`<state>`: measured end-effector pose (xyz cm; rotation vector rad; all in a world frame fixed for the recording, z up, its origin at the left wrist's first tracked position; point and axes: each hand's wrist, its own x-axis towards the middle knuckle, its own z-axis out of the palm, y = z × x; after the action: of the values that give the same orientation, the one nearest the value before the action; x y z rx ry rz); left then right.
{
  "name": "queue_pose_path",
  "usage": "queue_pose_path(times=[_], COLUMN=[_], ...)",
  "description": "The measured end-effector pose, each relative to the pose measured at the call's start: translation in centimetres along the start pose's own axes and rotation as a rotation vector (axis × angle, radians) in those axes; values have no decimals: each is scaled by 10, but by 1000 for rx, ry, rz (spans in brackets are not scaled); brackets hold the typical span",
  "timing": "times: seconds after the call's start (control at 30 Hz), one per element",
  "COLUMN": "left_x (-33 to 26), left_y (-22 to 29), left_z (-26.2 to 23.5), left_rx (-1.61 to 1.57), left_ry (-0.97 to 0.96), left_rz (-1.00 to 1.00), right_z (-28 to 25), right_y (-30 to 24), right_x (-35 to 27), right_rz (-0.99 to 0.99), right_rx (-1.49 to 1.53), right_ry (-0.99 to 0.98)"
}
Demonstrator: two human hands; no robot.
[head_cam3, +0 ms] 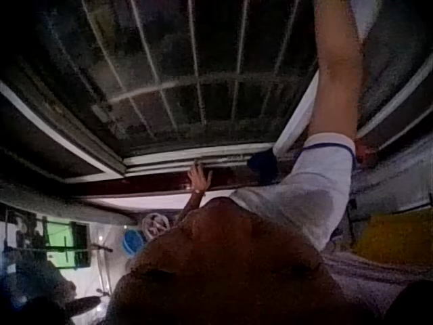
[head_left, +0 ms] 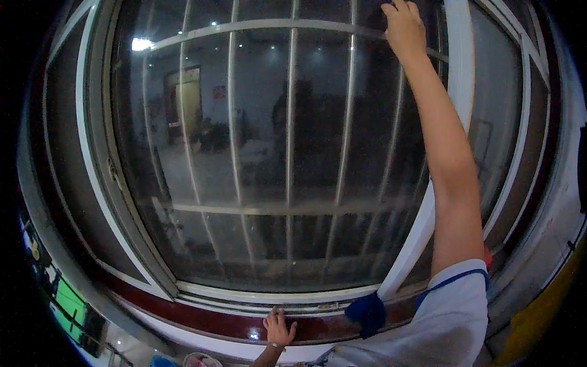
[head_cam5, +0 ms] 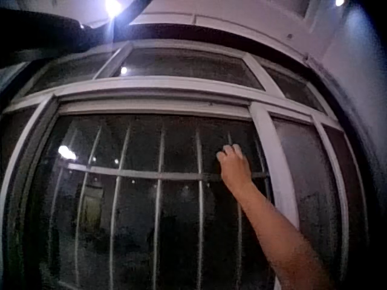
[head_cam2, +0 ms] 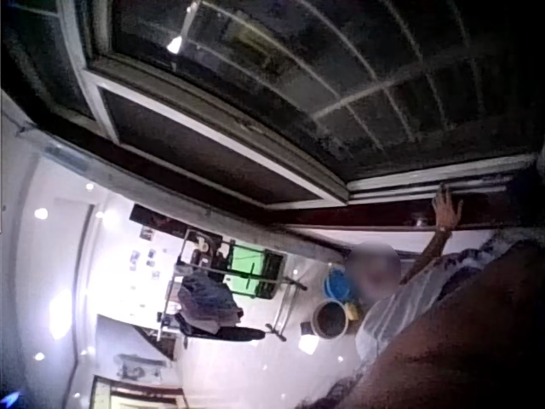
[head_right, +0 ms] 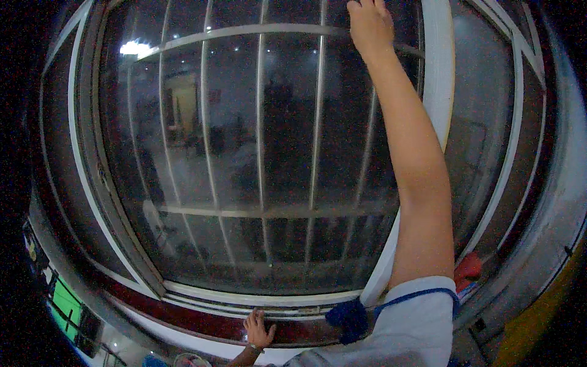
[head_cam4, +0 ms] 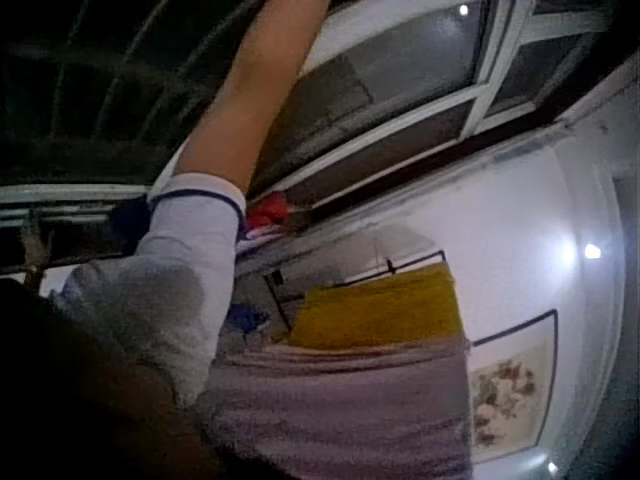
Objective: The person cleans a window and its frame using a blue cloth and a steel wool pad. They dip the cloth in a bucket of water, wipe the glass panes and the window sill, and use the steel wool pad to scrub the frame. The person also handles a red bottle of cleaning solution.
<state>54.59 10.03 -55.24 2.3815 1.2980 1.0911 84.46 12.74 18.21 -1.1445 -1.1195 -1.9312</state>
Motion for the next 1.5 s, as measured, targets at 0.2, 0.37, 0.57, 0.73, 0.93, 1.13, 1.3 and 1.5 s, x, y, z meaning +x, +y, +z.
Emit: queue_pose_path(times=[0.2,0.37,0.57,0.73,0.93,1.13,1.3,1.5], left_x=[-1,2,0,1,0,-2,0,-6], left_y=[-1,-2,0,1,-3,-3,1,-4], left_z=[-8,3,-9,-2,1,-4,-1,-7], left_rx=[5,-20,14,-30,24,34,27,52], left_ry=[-25,6,-46,-36,-6,-17,-43,-49], left_rz=[-17,38,-11,-19,0,-26,-29,-39], right_z=[9,2,5,3,-4,0,-10,-8], right_y=[-5,-2,2,-13,-3,-19,-1,-26], right_x=[-28,-16,-13,-30,-7,-43,1,-73], right_rz=[-88,-21,-80,33,-19,41,7,-10], right_rx=[35,-15,6,-56,-33,20,32,8], right_ry=[115,21,43,-22,67,-11,9,8])
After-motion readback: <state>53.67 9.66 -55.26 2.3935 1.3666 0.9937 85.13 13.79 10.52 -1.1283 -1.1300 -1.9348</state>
